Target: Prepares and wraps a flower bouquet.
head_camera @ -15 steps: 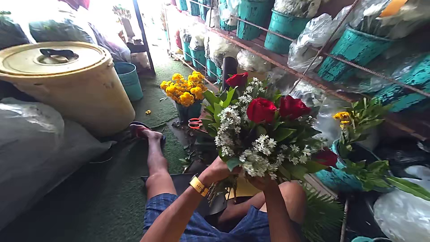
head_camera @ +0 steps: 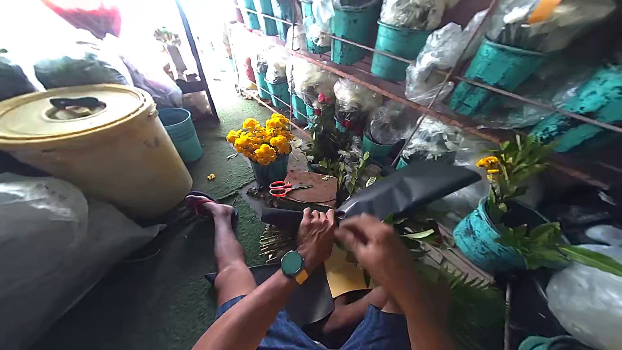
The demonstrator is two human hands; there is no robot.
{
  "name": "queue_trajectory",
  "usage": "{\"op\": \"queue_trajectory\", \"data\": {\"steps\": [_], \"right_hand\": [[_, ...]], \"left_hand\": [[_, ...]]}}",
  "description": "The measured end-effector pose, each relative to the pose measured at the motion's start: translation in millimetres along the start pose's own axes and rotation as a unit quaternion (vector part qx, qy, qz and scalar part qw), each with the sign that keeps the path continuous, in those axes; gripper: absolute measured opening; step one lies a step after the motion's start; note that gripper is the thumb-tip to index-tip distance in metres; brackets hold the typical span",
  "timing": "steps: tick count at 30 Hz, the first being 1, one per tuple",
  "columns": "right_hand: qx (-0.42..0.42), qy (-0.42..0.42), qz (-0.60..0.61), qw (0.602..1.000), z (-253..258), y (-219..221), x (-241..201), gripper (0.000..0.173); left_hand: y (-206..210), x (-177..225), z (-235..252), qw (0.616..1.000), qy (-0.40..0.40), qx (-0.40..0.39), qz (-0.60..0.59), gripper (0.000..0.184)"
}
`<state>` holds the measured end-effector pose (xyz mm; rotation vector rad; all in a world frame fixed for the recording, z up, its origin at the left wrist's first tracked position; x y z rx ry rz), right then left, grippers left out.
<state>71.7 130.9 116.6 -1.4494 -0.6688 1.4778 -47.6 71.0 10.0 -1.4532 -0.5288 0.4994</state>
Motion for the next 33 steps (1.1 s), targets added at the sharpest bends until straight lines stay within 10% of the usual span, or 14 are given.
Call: {"op": "queue_trajectory", "data": {"steps": [4,9,22,33], "right_hand": [[-0.19,0.096,-0.128,0.969,98.8,-5.3,53.4,0.037],[-0.454,-0.02,-0.05,0.889,138.3,59.1,82.3,0.038],[-0.515,-0.074,0.077,0.85,158.2,118.3,90.1,0.03],[-0.54,-0.106,-0.046,0.834,171.2,140.9,96.4,0.042]], "left_hand": [[8.4,6.9,-10.1,0.998,0.018,0.036,0.054,0.027],[19.3,-3.0,-15.0,0.995,0.016,0.04,0.089,0.027],[61.3,-44.1,-25.0,0.99,0.024,0.088,0.111,0.019],[79.5,-59.7,-23.9,0.99,0.049,0.097,0.093,0.017]]}}
Point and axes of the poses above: each hand's wrist, its own z-axis towards the middle knuckle, its own y-axis out of the palm, x = y × z, the point moved 4 cm from there along z, towards the middle knuckle, and after that the axes turned 9 degrees about -x, right-handed, at the moved point
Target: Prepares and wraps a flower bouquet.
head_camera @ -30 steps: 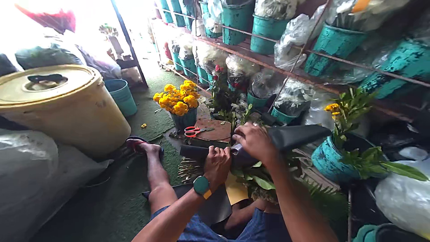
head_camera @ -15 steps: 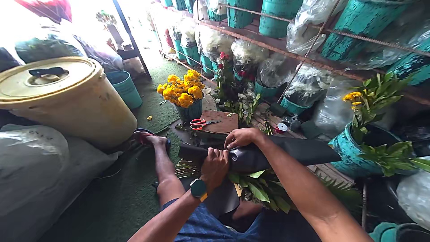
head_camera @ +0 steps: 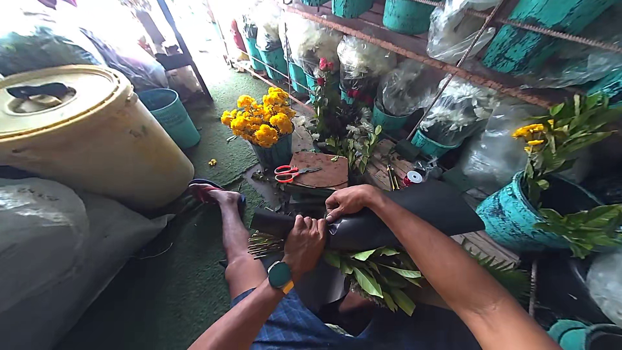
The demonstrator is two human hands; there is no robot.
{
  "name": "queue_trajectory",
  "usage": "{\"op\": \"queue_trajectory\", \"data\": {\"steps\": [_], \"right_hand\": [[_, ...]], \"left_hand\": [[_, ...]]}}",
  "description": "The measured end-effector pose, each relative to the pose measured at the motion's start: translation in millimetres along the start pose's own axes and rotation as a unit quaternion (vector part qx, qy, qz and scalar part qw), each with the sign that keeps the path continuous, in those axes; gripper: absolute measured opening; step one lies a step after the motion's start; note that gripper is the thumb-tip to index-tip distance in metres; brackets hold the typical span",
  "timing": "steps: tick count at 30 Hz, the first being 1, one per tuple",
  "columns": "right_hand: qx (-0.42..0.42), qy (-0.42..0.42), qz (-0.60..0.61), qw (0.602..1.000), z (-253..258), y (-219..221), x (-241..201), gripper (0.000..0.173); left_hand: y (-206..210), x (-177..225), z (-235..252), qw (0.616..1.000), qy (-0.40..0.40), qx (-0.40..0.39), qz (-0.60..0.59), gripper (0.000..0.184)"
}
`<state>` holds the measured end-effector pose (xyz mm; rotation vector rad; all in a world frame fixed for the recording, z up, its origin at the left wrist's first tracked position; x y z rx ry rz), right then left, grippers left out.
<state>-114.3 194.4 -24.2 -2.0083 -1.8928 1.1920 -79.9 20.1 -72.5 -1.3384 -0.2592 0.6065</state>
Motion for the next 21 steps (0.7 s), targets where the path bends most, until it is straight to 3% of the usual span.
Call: {"op": "queue_trajectory", "data": {"steps": [6,10,15,18,21], "right_hand": [[0.056,0.045,-0.067,0.995,-7.2,-20.5,0.7,0.036],[0.052,0.141,-0.117,0.982,-18.3,-23.2,-14.9,0.031],[0.106,0.257,-0.132,0.952,-40.9,-16.7,-74.7,0.027],[0.113,0.26,-0.088,0.955,-51.3,-13.0,-103.5,0.018],[0.16,0.254,-0.099,0.949,-53.7,-6.6,-120.2,0.02]], "left_hand": [[3.4,0.8,4.7,0.998,0.003,-0.067,-0.014,0.019],[9.5,2.1,8.0,0.987,-0.012,-0.15,-0.053,0.027],[19.2,6.0,13.9,0.966,-0.035,-0.23,-0.112,0.034],[23.8,10.2,19.0,0.959,-0.047,-0.241,-0.141,0.033],[24.5,13.7,23.8,0.956,-0.059,-0.236,-0.165,0.032]]}}
Point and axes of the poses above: each hand's wrist, its own z-axis towards the middle knuckle, its own y-axis out of the palm, x = y × z, the point moved 4 cm from there along z, towards the middle knuckle, and after that the axes turned 9 degrees about -x, right-handed, at the moved point
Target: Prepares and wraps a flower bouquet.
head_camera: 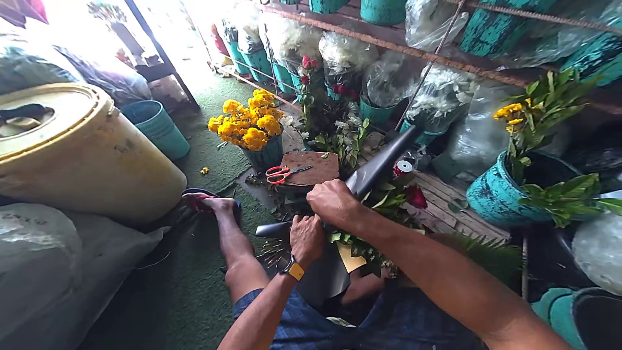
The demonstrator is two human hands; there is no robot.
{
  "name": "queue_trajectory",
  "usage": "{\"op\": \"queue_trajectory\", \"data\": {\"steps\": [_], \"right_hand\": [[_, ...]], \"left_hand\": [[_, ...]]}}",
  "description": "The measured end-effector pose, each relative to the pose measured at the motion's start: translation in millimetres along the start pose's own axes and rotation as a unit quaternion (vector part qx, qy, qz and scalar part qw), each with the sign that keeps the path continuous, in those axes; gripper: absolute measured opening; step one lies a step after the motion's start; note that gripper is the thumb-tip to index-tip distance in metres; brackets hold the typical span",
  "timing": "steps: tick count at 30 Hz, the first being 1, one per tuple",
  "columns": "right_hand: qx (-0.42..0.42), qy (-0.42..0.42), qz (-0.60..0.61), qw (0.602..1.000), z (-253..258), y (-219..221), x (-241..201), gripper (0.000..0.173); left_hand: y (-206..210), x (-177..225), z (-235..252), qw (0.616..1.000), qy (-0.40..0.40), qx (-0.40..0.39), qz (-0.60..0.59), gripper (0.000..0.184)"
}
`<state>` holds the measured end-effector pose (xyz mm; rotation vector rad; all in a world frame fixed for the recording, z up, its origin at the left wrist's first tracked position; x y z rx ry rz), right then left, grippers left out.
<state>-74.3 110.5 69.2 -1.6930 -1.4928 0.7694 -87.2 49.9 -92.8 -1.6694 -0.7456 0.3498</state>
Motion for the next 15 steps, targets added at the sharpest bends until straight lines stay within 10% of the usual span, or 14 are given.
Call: {"op": "queue_trajectory", "data": {"steps": [8,15], "right_hand": [[0.243,0.014,0.176,0.954,-35.1,105.5,-16.4,0.022],[0.293,-0.013,0.573,0.766,-41.3,171.7,32.2,0.031]], "left_hand": [[-4.9,-23.1,8.1,0.944,-0.001,-0.012,-0.331,0.044],[-17.9,1.4,-13.8,0.691,0.154,-0.035,-0.705,0.054]]}}
Point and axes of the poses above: each hand's wrist, its own z-axis towards the middle knuckle, its own y-axis out of the palm, x = y × z, the point moved 4 cm from there along z, towards the middle knuckle, and after that the axes turned 9 degrees about -x, right-handed, at the moved point
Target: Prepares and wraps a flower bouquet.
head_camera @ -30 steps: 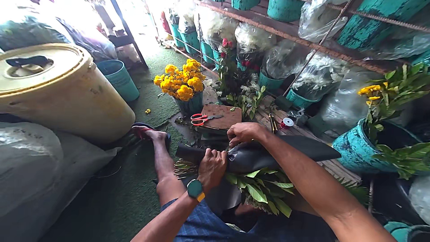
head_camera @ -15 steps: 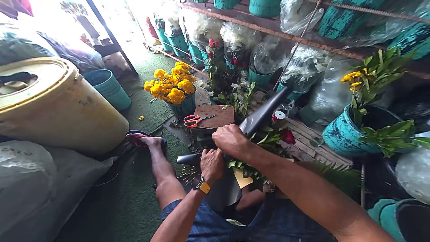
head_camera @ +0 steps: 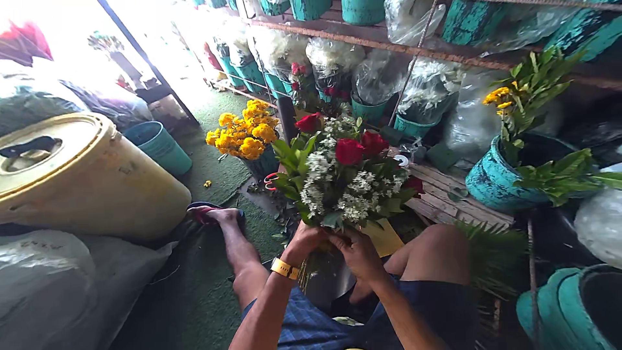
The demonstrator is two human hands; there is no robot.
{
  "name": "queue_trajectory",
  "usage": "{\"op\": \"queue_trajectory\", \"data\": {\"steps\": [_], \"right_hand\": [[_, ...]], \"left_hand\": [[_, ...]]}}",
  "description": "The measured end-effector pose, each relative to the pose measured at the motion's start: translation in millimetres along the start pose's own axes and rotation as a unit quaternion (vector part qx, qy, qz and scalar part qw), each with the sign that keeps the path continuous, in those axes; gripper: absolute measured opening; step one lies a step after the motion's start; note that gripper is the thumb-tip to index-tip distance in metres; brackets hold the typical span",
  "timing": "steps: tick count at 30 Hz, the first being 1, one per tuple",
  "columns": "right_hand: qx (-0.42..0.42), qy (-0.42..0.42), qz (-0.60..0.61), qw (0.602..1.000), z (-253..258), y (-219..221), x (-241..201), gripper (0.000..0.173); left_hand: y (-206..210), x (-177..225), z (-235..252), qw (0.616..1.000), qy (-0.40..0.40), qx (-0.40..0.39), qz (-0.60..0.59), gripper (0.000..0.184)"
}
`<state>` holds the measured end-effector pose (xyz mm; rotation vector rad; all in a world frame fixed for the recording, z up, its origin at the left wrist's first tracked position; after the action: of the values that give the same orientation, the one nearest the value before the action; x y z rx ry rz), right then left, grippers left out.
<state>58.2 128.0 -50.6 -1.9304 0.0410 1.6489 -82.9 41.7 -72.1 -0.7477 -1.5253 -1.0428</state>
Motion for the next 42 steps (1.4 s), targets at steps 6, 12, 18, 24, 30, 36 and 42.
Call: {"op": "queue_trajectory", "data": {"steps": [6,12,18,24,30,36,42], "right_hand": [[0.003,0.006,0.066,0.998,-6.0,-23.7,17.8,0.027],[0.031,-0.018,0.143,0.989,-2.8,-30.0,32.4,0.024],[0.13,-0.056,0.133,0.981,-0.1,-30.3,33.0,0.028],[0.031,-0.074,0.17,0.982,-9.6,-9.4,52.2,0.043],[0.098,-0.177,0.148,0.968,-26.2,-18.3,12.0,0.019],[0.256,-0.163,-0.324,0.896,-14.2,-26.8,-2.1,0.029],[0.218,-0.282,-0.235,0.904,4.4,-16.5,0.6,0.022]], "left_hand": [[12.2,16.6,-5.8,0.999,-0.011,-0.034,-0.035,0.051],[17.4,28.8,-9.8,0.994,-0.057,-0.034,-0.085,0.033],[24.3,25.5,-15.3,0.991,-0.069,-0.031,-0.108,0.023],[19.5,32.2,-7.8,0.994,-0.045,0.0,-0.098,0.022],[7.6,27.3,2.4,0.999,-0.015,0.026,-0.045,0.031],[13.2,34.1,-1.6,0.997,-0.041,0.024,-0.056,0.029],[17.3,36.2,-6.1,0.995,-0.043,0.014,-0.084,0.026]]}}
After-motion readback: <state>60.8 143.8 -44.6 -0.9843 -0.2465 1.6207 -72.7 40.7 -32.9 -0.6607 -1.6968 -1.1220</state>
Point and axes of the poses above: each hand's wrist, its own z-axis towards the middle knuckle, its own y-axis out of the palm, x = y × z, the point moved 4 cm from there along z, towards the middle knuckle, and after that the axes turned 9 degrees about -x, right-handed, at the moved point
